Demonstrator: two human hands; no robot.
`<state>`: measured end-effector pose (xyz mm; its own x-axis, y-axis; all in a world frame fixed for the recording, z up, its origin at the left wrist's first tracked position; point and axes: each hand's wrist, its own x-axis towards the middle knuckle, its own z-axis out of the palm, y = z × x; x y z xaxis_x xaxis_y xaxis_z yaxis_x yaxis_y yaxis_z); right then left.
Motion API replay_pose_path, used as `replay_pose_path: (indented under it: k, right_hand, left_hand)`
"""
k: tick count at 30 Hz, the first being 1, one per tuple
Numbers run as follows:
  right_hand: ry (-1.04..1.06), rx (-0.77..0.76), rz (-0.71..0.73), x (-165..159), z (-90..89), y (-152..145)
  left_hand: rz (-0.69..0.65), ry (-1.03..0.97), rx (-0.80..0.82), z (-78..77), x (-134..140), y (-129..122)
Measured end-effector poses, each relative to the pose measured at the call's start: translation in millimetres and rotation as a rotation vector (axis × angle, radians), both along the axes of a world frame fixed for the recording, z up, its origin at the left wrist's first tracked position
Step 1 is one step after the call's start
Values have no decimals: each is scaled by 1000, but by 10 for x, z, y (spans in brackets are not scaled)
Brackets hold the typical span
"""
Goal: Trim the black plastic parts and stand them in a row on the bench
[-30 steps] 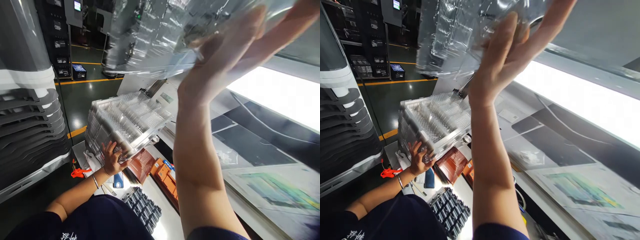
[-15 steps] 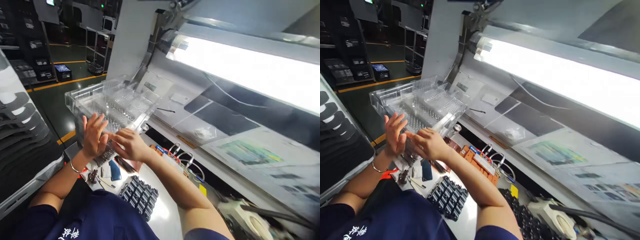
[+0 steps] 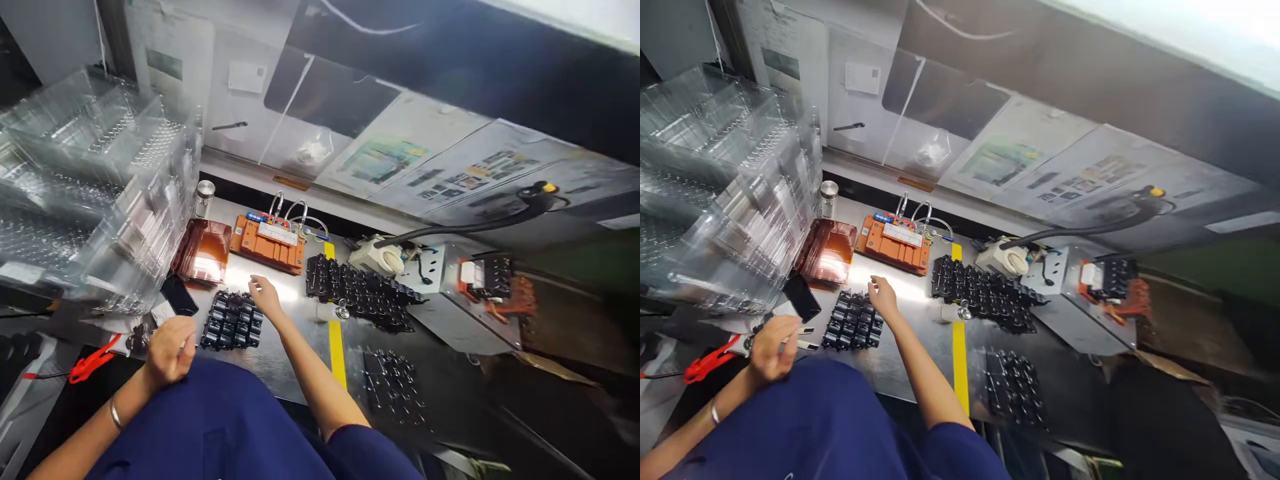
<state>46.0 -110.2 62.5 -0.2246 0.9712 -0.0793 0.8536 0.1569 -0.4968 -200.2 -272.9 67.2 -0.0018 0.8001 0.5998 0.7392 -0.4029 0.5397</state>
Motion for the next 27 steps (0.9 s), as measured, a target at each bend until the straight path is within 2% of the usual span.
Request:
replay_pose_path:
  k: [1, 2, 3, 5, 7, 9, 12, 15, 17, 20, 24, 27]
  right_hand:
    - [-27, -48, -18, 217, -109, 10]
    - [-54, -91, -33, 404, -190, 32]
    - [-79, -126, -46, 568, -247, 72]
    - [-134, -171, -77, 863, -301, 228]
    - [-204, -185, -127, 1167, -302, 502]
    - [-287, -173, -194, 1511, -273, 884]
    - [-401, -148, -254, 2045, -214, 1547]
    - [-476, -181, -217, 2455, -190, 2126]
    - [-507, -225, -174, 2609, -217, 2375]
    - [-530, -255, -138, 2677, -309, 2504]
    - [-510, -224, -172, 2611, -439, 2385]
    - [-462, -178, -240, 2552, -455, 2275]
  left_hand:
    - [-21, 33, -133, -153, 288, 54]
    - [1, 109, -367, -293, 545, 128]
    - [23, 137, -466, -416, 760, 213]
    - [70, 185, -609, -593, 1051, 384]
    - [109, 212, -661, -667, 1172, 547]
    - [164, 243, -694, -659, 1166, 725]
    - [259, 293, -708, -603, 1016, 1032]
    - [265, 442, -791, -587, 821, 1289]
    - [241, 568, -867, -592, 729, 1384]
    - [216, 651, -889, -587, 685, 1440]
    - [193, 654, -850, -559, 721, 1475]
    - [177, 608, -801, -559, 731, 1471]
